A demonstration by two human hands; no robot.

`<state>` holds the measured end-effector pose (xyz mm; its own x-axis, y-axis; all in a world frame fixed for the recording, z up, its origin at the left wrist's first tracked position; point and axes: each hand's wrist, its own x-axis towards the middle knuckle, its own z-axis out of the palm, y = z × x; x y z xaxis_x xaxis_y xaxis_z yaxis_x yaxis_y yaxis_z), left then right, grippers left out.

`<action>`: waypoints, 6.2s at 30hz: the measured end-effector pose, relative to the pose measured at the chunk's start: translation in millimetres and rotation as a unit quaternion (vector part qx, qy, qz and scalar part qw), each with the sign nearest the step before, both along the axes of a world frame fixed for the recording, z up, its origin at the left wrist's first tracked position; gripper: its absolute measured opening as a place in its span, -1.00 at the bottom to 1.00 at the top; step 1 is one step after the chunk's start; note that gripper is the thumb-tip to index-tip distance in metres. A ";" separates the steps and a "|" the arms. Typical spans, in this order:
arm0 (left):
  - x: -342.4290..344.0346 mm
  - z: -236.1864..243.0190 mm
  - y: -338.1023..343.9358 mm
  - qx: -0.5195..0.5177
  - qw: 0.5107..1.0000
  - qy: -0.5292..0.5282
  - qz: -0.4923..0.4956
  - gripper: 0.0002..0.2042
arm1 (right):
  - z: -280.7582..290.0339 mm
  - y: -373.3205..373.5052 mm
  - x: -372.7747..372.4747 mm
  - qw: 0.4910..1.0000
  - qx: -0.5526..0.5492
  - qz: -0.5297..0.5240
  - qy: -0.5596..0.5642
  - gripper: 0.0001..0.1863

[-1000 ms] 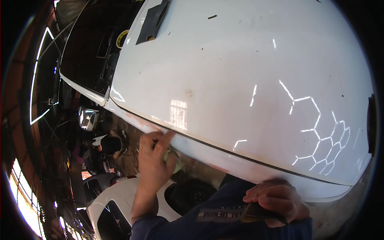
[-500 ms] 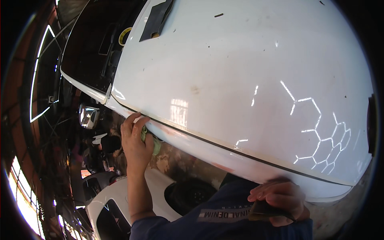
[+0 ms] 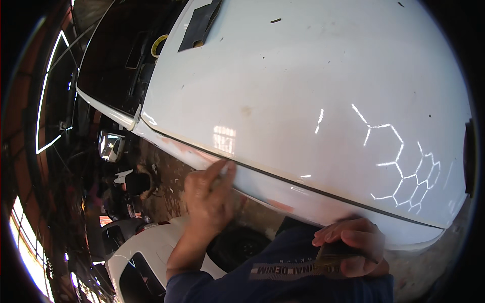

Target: The person sands the fender and hood of a white vehicle using a sanding block, frequently dipping the block into a bucket of water and wiping the surface with a cloth.

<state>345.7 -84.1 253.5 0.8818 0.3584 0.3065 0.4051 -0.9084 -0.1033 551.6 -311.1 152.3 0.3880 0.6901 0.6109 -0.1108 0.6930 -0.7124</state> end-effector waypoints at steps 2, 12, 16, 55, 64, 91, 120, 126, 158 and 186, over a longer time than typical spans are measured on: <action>8.9 -9.7 -11.9 0.018 1.000 -0.002 -0.020 -0.46 | 2.1 2.8 -1.9 1.000 0.002 -0.027 0.002 -0.50; -12.7 -10.9 21.1 0.080 0.997 -0.021 0.009 -0.47 | 21.9 -5.5 -19.9 0.979 -0.139 -0.113 0.100 -0.56; -51.0 -12.0 77.4 0.165 0.983 -0.042 0.069 -0.33 | 12.5 -3.7 -14.5 0.983 -0.108 -0.110 0.100 -0.59; 5.9 -91.9 -85.8 -0.167 0.968 -0.162 -0.093 -0.16 | 14.4 12.6 -17.9 0.944 -0.145 -0.258 0.144 -0.62; -132.2 -145.3 -47.1 -0.282 0.932 -0.215 -0.078 -0.42 | 18.2 22.3 -18.5 0.925 -0.112 -0.306 0.198 -0.64; -587.6 -320.8 -3.6 -0.658 0.320 -0.670 0.124 -0.38 | -150.4 273.7 -620.3 0.787 -0.433 0.440 0.008 -0.58; -727.0 -383.6 136.3 -0.492 0.177 -0.655 0.546 -0.85 | -534.1 821.6 -717.3 0.600 -0.352 0.203 -0.689 -0.49; -739.3 -386.6 152.7 -0.514 0.198 -0.604 0.576 -0.77 | -541.8 822.3 -740.6 0.501 -0.464 0.237 -0.691 -0.57; -599.4 -395.7 271.3 -0.726 0.583 -0.311 0.189 -0.60 | -251.8 377.5 -583.4 0.881 -0.451 -0.143 -0.019 -0.82; -303.9 -306.7 -11.0 -0.625 0.764 -0.148 -0.065 -0.60 | -204.2 57.2 -415.1 0.858 -0.345 -0.378 -0.046 -0.49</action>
<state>41.9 -95.1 -53.2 0.8934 0.4492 -0.0102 0.1404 -0.2576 0.9560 136.5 -253.9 -51.8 0.8563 0.4720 0.2098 0.2625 -0.0478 -0.9637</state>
